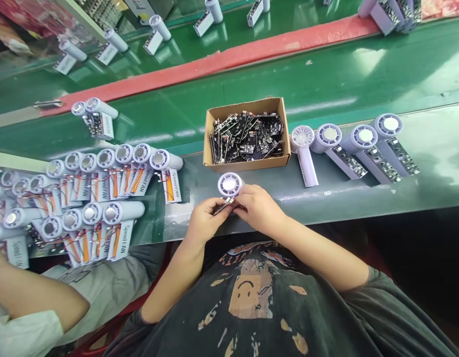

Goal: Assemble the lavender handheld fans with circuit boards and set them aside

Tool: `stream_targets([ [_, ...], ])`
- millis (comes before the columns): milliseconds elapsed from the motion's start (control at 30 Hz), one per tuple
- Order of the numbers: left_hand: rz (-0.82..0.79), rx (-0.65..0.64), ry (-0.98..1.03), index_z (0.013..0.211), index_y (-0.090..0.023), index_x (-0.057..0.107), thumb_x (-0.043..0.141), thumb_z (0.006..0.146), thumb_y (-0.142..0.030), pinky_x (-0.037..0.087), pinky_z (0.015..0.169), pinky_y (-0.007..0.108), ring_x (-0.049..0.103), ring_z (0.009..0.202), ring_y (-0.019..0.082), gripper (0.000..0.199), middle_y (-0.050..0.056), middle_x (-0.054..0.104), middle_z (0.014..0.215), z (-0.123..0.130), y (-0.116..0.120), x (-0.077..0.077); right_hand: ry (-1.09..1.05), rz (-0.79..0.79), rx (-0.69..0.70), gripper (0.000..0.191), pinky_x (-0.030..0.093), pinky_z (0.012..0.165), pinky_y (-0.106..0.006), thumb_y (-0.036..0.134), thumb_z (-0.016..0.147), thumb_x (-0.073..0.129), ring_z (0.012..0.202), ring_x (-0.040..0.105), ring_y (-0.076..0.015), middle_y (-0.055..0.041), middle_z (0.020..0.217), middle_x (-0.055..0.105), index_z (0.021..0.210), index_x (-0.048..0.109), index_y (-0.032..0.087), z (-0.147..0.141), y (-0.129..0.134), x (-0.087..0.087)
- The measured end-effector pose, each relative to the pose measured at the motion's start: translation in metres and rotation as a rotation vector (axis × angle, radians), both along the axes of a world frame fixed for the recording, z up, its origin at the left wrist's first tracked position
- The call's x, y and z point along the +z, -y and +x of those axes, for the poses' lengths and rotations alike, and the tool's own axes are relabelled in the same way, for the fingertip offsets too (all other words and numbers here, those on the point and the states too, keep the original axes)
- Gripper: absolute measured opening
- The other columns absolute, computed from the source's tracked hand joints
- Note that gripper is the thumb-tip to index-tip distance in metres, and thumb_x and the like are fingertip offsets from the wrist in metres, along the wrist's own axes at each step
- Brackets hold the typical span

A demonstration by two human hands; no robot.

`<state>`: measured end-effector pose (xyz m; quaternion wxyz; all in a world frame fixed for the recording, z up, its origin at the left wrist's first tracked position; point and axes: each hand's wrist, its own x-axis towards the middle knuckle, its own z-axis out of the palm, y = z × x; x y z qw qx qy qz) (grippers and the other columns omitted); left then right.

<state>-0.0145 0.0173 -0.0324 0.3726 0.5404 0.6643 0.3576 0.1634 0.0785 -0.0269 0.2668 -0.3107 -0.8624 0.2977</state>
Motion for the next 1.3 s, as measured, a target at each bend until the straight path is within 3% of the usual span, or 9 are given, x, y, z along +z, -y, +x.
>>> stream_targets([
  [133, -0.061, 0.008, 0.034, 0.080, -0.017, 0.072, 0.071, 0.073, -0.034, 0.050, 0.065, 0.027, 0.065, 0.068, 0.016, 0.018, 0.004, 0.075, 0.078, 0.002, 0.000, -0.003, -0.020, -0.026, 0.078, 0.009, 0.046, 0.072, -0.028, 0.009, 0.085, 0.063, 0.078, 0.056, -0.0161, -0.0051, 0.083, 0.062, 0.081, 0.068, 0.016, 0.008, -0.002, 0.005],
  [500, 0.033, 0.031, 0.056, 0.077, -0.017, 0.069, 0.067, 0.074, -0.030, 0.050, 0.063, 0.026, 0.063, 0.064, 0.015, 0.013, 0.002, 0.072, 0.072, 0.008, 0.001, -0.005, -0.077, 0.046, 0.017, 0.011, 0.043, 0.071, -0.030, 0.014, 0.089, 0.059, 0.078, 0.054, -0.0179, -0.0056, 0.082, 0.060, 0.086, 0.069, 0.017, 0.005, -0.001, -0.002],
  [700, 0.185, 0.074, 0.017, 0.076, -0.020, 0.069, 0.071, 0.070, -0.023, 0.050, 0.081, 0.032, 0.065, 0.081, 0.018, 0.007, 0.002, 0.072, 0.083, 0.013, 0.005, 0.009, -0.150, 0.062, -0.017, 0.014, 0.040, 0.070, -0.031, 0.011, 0.083, 0.059, 0.072, 0.052, -0.0163, -0.0038, 0.080, 0.064, 0.087, 0.070, 0.019, 0.002, -0.003, -0.004],
  [800, 0.194, 0.056, 0.014, 0.078, -0.021, 0.068, 0.073, 0.071, -0.022, 0.050, 0.078, 0.030, 0.064, 0.079, 0.017, 0.008, 0.002, 0.071, 0.082, 0.012, 0.007, 0.014, -0.235, 0.012, -0.045, 0.013, 0.038, 0.065, -0.029, 0.008, 0.076, 0.059, 0.066, 0.050, -0.0143, -0.0011, 0.072, 0.060, 0.077, 0.067, 0.018, -0.003, -0.002, -0.005],
  [867, 0.166, 0.037, 0.166, 0.089, -0.022, 0.067, 0.070, 0.079, -0.035, 0.048, 0.064, 0.026, 0.059, 0.066, 0.013, 0.017, 0.000, 0.066, 0.075, 0.012, 0.011, 0.014, -0.306, -0.063, -0.071, 0.013, 0.037, 0.061, -0.026, 0.007, 0.073, 0.057, 0.063, 0.049, -0.0128, 0.0006, 0.069, 0.055, 0.072, 0.062, 0.019, -0.006, 0.000, -0.003],
  [933, 0.089, 0.019, 0.465, 0.108, -0.024, 0.062, 0.061, 0.087, -0.050, 0.039, 0.047, 0.020, 0.046, 0.048, 0.008, 0.033, -0.004, 0.058, 0.066, 0.011, 0.017, 0.011, -0.335, -0.105, -0.096, 0.014, 0.037, 0.059, -0.025, 0.006, 0.071, 0.055, 0.062, 0.048, -0.0120, 0.0014, 0.068, 0.052, 0.067, 0.057, 0.019, -0.008, 0.001, 0.000],
  [1033, -0.039, 0.018, 0.754, 0.120, -0.026, 0.054, 0.053, 0.092, -0.054, 0.033, 0.041, 0.018, 0.041, 0.041, 0.006, 0.040, -0.007, 0.053, 0.061, 0.009, 0.027, 0.007, -0.274, -0.052, -0.109, 0.014, 0.033, 0.057, -0.025, 0.007, 0.067, 0.054, 0.061, 0.046, -0.0122, 0.0011, 0.066, 0.050, 0.062, 0.052, 0.020, -0.010, 0.002, 0.004],
  [1133, -0.066, 0.045, 0.662, 0.118, -0.023, 0.057, 0.055, 0.093, -0.048, 0.040, 0.044, 0.019, 0.053, 0.046, 0.007, 0.036, -0.002, 0.062, 0.075, 0.008, 0.035, 0.005, -0.165, 0.064, -0.123, 0.014, 0.029, 0.058, -0.027, 0.008, 0.068, 0.053, 0.061, 0.045, -0.0134, -0.0005, 0.064, 0.052, 0.060, 0.051, 0.019, -0.013, 0.003, 0.006],
  [1300, -0.008, 0.070, 0.184, 0.126, -0.023, 0.057, 0.053, 0.095, -0.027, 0.050, 0.054, 0.022, 0.054, 0.050, 0.007, 0.032, 0.000, 0.066, 0.081, 0.007, 0.038, 0.005, -0.007, 0.180, -0.169, 0.015, 0.026, 0.060, -0.030, 0.011, 0.071, 0.050, 0.063, 0.045, -0.0150, -0.0032, 0.064, 0.055, 0.058, 0.051, 0.019, -0.016, 0.007, 0.008],
])
